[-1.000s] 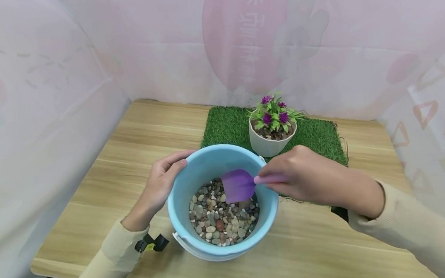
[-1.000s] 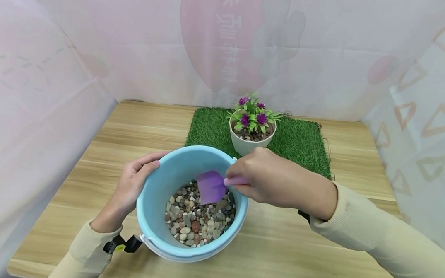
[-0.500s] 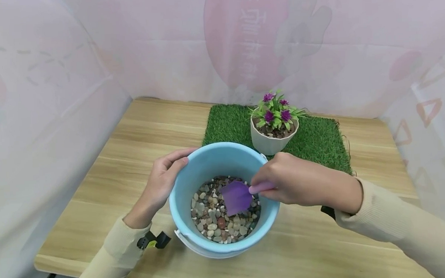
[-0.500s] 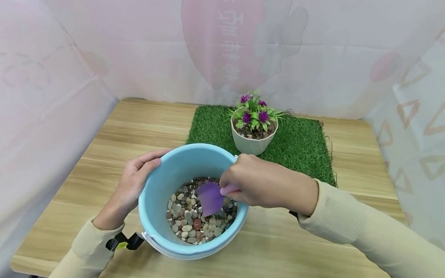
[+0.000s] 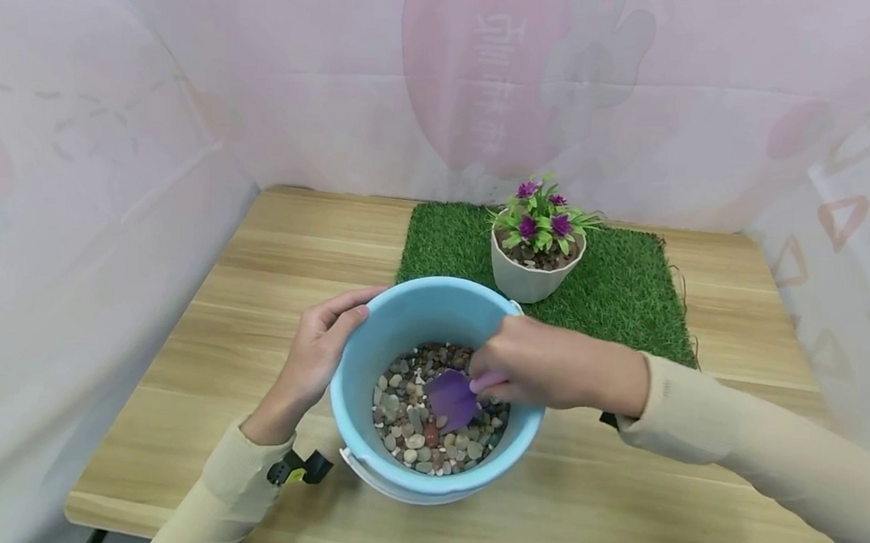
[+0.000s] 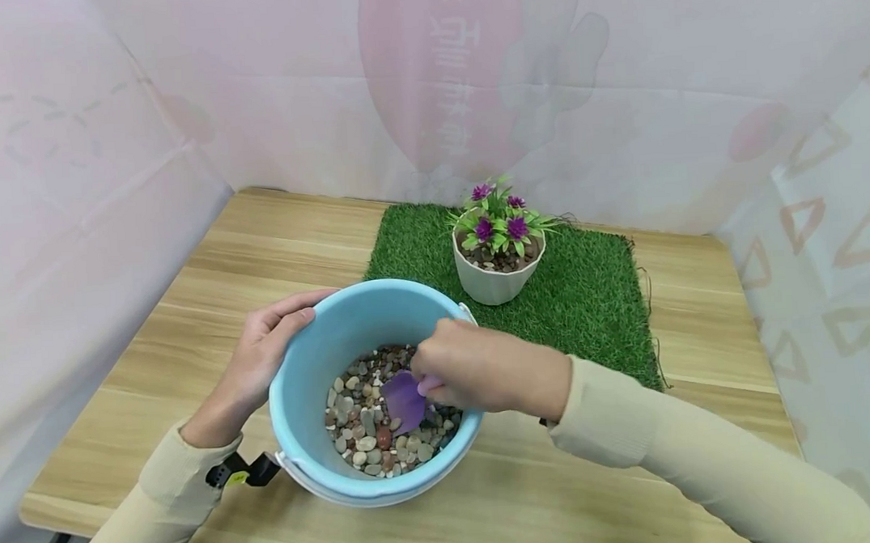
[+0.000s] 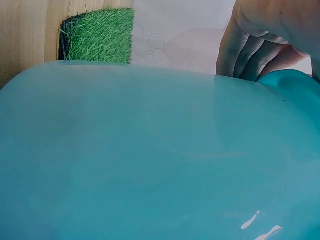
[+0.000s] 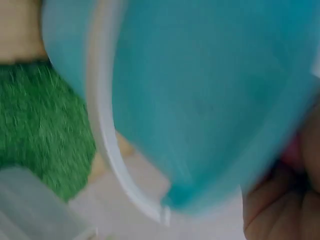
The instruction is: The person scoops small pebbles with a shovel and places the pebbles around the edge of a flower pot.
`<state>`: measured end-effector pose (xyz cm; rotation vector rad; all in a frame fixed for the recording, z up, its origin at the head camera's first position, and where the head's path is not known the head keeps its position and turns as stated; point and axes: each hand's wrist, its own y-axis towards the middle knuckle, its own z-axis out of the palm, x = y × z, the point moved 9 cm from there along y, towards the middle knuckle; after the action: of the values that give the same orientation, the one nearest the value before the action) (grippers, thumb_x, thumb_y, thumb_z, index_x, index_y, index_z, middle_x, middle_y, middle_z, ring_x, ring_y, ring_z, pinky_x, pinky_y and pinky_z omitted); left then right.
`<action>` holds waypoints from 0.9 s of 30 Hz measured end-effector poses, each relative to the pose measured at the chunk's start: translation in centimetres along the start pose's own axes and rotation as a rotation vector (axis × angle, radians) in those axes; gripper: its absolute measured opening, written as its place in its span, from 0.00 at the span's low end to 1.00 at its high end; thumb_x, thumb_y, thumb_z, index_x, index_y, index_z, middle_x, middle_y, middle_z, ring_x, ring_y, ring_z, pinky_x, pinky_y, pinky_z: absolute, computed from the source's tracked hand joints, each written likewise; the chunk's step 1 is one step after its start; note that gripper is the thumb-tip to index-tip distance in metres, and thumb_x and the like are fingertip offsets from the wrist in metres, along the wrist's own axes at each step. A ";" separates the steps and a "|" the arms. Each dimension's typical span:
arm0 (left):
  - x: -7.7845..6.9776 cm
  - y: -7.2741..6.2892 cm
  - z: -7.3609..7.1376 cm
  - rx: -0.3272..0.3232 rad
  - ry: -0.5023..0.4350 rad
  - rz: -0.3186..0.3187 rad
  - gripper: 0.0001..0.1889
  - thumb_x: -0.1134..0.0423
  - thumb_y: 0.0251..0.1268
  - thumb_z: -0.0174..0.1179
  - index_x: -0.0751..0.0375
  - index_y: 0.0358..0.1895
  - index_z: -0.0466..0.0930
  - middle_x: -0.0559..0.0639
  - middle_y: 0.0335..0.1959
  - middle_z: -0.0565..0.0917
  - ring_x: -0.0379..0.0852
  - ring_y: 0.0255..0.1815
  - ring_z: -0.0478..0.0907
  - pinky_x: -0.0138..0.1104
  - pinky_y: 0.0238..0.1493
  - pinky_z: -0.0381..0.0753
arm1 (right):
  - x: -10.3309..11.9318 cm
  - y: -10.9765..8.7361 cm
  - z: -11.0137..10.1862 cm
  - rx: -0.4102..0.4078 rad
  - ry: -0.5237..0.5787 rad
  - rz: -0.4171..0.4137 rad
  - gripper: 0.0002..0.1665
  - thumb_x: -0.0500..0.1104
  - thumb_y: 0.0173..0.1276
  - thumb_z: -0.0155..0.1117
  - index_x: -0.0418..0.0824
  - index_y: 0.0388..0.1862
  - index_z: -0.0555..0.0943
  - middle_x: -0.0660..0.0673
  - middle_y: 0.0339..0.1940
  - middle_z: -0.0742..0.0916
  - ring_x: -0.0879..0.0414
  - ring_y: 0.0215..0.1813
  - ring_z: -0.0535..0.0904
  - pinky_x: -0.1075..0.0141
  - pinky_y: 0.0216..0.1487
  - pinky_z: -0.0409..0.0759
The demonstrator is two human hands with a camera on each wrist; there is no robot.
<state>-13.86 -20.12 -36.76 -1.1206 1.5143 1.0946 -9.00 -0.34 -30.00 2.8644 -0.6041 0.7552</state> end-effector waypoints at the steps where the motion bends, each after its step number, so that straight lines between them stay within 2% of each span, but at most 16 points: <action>1: 0.0 0.0 0.0 -0.001 -0.002 0.002 0.19 0.63 0.85 0.47 0.64 0.67 0.81 0.65 0.61 0.86 0.49 0.48 0.92 0.45 0.45 0.96 | 0.1 0.3 0.3 -0.003 -0.004 -0.009 0.06 0.36 0.71 0.72 0.39 0.33 0.91 0.50 0.27 0.92 0.67 0.28 0.86 0.84 0.36 0.84; 6: -0.2 -0.1 0.0 0.003 0.007 0.016 0.19 0.63 0.86 0.47 0.65 0.68 0.81 0.66 0.61 0.86 0.48 0.48 0.92 0.45 0.44 0.96 | 0.7 1.7 1.8 -0.044 -0.023 -0.012 0.07 0.32 0.69 0.71 0.39 0.31 0.90 0.49 0.25 0.91 0.66 0.25 0.85 0.86 0.33 0.82; 9: -0.3 -0.1 0.0 -0.001 0.017 0.021 0.19 0.63 0.86 0.47 0.65 0.68 0.81 0.66 0.61 0.86 0.47 0.49 0.92 0.43 0.45 0.96 | 0.6 2.3 2.3 -0.069 -0.009 0.007 0.06 0.30 0.68 0.70 0.38 0.34 0.91 0.47 0.29 0.93 0.63 0.30 0.89 0.85 0.37 0.84; 13: -0.3 -0.1 0.0 -0.008 0.013 0.022 0.19 0.63 0.85 0.47 0.66 0.67 0.81 0.66 0.61 0.86 0.48 0.49 0.92 0.43 0.45 0.96 | -0.1 2.2 1.9 -0.094 0.046 0.034 0.05 0.32 0.67 0.73 0.36 0.40 0.92 0.44 0.36 0.95 0.60 0.37 0.93 0.81 0.43 0.88; 16: -0.3 0.0 0.1 -0.006 0.003 0.025 0.19 0.64 0.85 0.47 0.67 0.67 0.81 0.66 0.61 0.86 0.49 0.48 0.92 0.44 0.44 0.96 | -0.5 2.0 1.8 -0.105 0.064 0.051 0.06 0.33 0.67 0.74 0.36 0.42 0.93 0.43 0.38 0.95 0.59 0.39 0.94 0.80 0.45 0.89; 27: 0.0 0.0 0.0 -0.019 -0.019 0.032 0.19 0.64 0.85 0.47 0.67 0.66 0.82 0.66 0.61 0.86 0.50 0.48 0.92 0.45 0.44 0.96 | -0.1 2.2 1.4 -0.105 0.178 0.019 0.08 0.34 0.68 0.75 0.34 0.44 0.92 0.41 0.41 0.95 0.59 0.42 0.94 0.84 0.45 0.86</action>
<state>-13.81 -20.15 -36.73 -1.0992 1.5142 1.1410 -9.34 -2.62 -31.28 2.6640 -0.6280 0.9396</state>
